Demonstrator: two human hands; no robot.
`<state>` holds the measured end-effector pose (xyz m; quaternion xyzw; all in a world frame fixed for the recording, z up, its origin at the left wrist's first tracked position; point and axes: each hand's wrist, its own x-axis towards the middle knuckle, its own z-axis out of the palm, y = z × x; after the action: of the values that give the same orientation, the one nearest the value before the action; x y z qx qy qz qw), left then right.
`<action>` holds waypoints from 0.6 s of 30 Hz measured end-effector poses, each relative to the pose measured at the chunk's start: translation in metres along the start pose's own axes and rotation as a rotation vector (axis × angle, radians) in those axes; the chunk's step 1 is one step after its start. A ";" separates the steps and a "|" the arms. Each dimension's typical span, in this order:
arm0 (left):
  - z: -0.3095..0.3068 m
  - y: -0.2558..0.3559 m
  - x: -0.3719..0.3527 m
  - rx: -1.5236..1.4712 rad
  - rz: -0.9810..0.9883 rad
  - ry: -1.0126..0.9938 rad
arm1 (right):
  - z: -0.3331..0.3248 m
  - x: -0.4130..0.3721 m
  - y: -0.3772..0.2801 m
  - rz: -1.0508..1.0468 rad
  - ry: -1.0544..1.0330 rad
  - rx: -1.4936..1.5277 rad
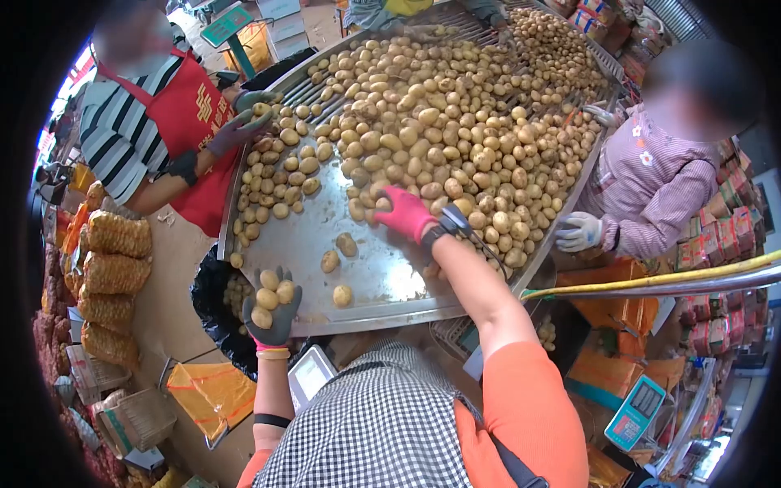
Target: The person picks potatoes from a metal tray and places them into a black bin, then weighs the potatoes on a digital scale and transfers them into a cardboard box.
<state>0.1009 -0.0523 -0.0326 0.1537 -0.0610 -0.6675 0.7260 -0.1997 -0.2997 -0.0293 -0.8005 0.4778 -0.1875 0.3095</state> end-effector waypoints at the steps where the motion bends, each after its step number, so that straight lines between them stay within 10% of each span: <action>1: -0.008 0.005 0.005 -0.041 0.012 0.012 | -0.005 -0.001 -0.012 0.285 -0.034 0.496; 6: -0.006 0.001 0.016 -0.088 0.040 0.065 | -0.011 0.077 0.013 0.606 0.194 1.443; 10: -0.025 -0.004 0.016 -0.067 0.022 0.076 | -0.002 0.156 0.008 -0.044 0.482 -0.212; 12: -0.041 0.000 0.018 0.101 0.040 0.098 | 0.002 0.172 -0.007 0.252 0.011 -0.601; 16: -0.034 0.001 0.022 0.027 0.016 0.188 | 0.005 0.184 -0.005 0.272 -0.084 -0.842; 18: -0.025 -0.001 0.021 -0.051 0.035 0.104 | -0.014 0.162 -0.024 0.335 -0.079 -0.375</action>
<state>0.1091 -0.0694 -0.0588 0.1683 -0.0088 -0.6473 0.7434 -0.1161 -0.4389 -0.0020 -0.7603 0.6177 -0.0100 0.2008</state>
